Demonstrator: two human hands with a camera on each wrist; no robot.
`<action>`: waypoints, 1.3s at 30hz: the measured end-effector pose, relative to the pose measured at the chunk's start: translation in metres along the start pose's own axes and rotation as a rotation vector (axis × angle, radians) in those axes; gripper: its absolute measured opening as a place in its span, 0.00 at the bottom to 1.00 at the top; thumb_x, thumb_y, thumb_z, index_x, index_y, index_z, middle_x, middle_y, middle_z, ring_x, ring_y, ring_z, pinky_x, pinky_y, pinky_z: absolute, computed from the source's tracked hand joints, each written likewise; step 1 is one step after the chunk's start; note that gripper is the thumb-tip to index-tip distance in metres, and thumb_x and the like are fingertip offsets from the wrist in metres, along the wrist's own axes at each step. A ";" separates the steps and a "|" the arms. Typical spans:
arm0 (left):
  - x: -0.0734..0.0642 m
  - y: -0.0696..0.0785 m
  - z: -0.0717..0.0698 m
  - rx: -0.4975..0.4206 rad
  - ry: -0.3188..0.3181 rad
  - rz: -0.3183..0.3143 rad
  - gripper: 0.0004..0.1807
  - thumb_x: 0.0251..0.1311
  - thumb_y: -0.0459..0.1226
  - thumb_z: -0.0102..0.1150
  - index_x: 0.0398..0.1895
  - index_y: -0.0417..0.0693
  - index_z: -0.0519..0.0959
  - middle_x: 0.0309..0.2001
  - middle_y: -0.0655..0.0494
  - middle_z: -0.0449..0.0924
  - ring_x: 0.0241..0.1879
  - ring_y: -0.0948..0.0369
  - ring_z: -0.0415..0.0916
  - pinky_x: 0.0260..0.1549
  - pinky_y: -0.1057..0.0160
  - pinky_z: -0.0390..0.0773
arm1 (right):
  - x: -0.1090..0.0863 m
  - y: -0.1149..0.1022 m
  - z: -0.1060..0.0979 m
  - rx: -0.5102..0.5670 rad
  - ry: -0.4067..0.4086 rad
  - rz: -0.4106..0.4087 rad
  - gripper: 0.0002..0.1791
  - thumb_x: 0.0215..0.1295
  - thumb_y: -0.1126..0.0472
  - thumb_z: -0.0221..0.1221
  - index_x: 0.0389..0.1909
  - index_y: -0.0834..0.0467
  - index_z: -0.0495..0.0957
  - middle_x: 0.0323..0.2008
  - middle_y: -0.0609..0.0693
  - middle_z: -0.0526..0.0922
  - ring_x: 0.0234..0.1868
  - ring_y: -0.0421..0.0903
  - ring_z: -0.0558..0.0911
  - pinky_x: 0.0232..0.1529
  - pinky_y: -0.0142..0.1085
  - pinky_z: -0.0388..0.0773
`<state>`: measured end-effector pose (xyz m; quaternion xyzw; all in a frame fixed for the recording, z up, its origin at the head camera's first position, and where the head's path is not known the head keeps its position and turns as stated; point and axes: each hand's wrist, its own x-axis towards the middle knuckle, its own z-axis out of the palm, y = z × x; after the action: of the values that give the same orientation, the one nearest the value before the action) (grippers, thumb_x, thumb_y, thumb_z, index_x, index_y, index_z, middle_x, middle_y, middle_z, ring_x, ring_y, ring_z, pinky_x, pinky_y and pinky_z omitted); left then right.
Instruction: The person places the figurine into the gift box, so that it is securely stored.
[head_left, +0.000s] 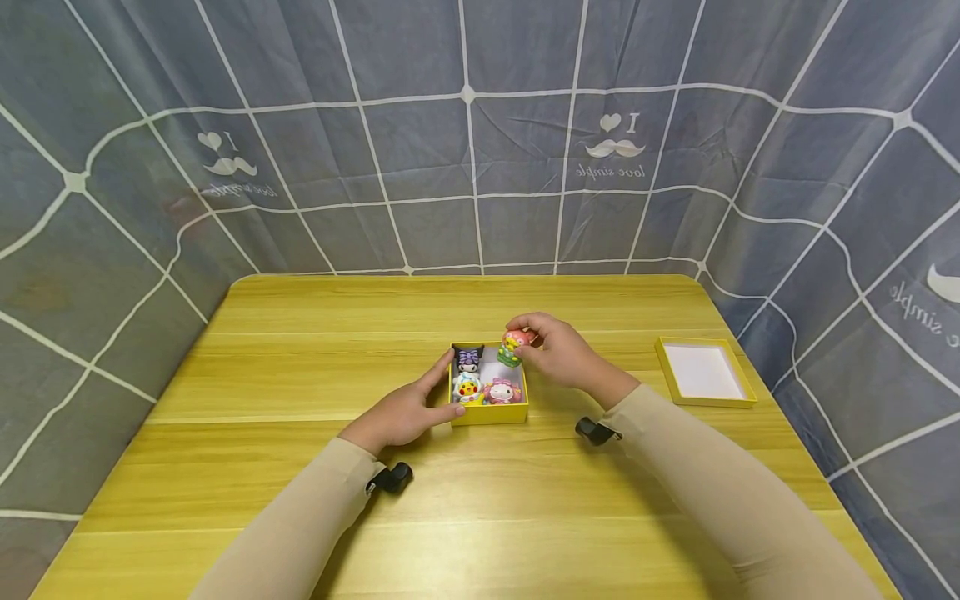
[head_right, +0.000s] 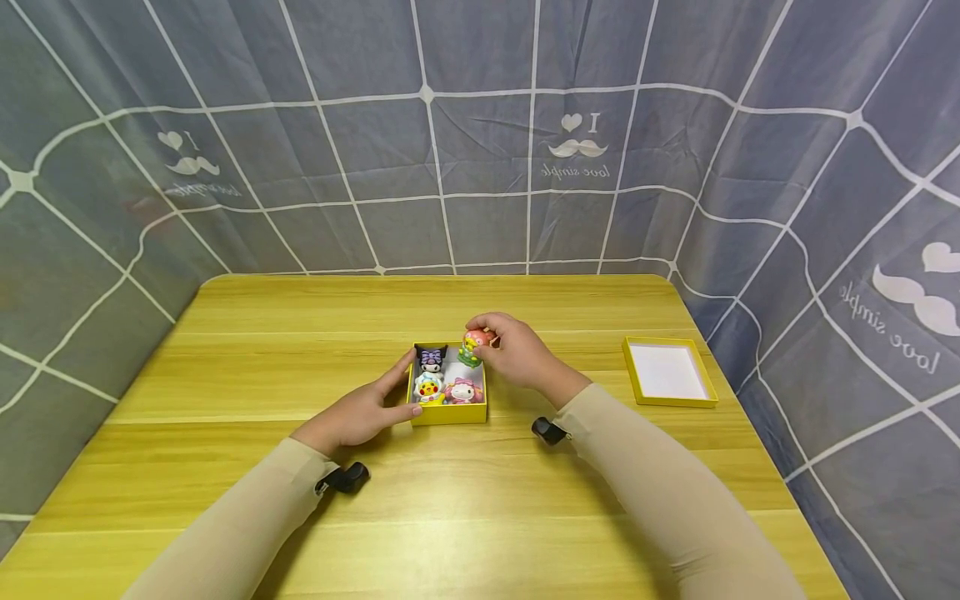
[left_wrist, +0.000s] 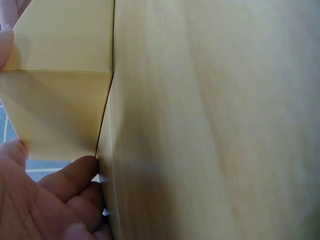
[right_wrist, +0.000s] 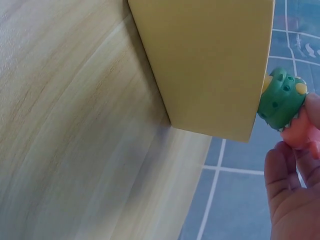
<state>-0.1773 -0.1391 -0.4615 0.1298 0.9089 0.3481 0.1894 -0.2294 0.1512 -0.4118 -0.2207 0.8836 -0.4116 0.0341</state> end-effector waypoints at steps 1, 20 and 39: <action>0.000 0.000 0.000 0.000 0.000 0.000 0.53 0.62 0.73 0.58 0.81 0.92 0.34 0.86 0.52 0.48 0.82 0.41 0.55 0.78 0.37 0.59 | 0.000 0.000 0.000 -0.003 -0.002 0.004 0.17 0.73 0.67 0.63 0.61 0.60 0.81 0.54 0.56 0.84 0.48 0.51 0.81 0.50 0.42 0.80; -0.001 0.000 0.000 -0.007 -0.004 -0.004 0.53 0.62 0.73 0.58 0.82 0.92 0.35 0.85 0.52 0.50 0.81 0.41 0.56 0.77 0.36 0.59 | 0.009 0.000 0.011 -0.106 -0.022 -0.016 0.17 0.74 0.66 0.63 0.61 0.60 0.82 0.57 0.57 0.82 0.54 0.53 0.82 0.60 0.47 0.82; -0.002 0.003 -0.002 0.012 -0.008 -0.001 0.53 0.63 0.72 0.58 0.82 0.91 0.34 0.85 0.50 0.50 0.81 0.40 0.57 0.77 0.35 0.60 | 0.014 0.003 0.016 -0.210 -0.066 -0.056 0.17 0.74 0.64 0.65 0.61 0.56 0.84 0.63 0.54 0.84 0.64 0.53 0.81 0.67 0.50 0.79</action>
<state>-0.1763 -0.1392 -0.4578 0.1320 0.9103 0.3420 0.1922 -0.2396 0.1361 -0.4230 -0.2609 0.9138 -0.3099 0.0284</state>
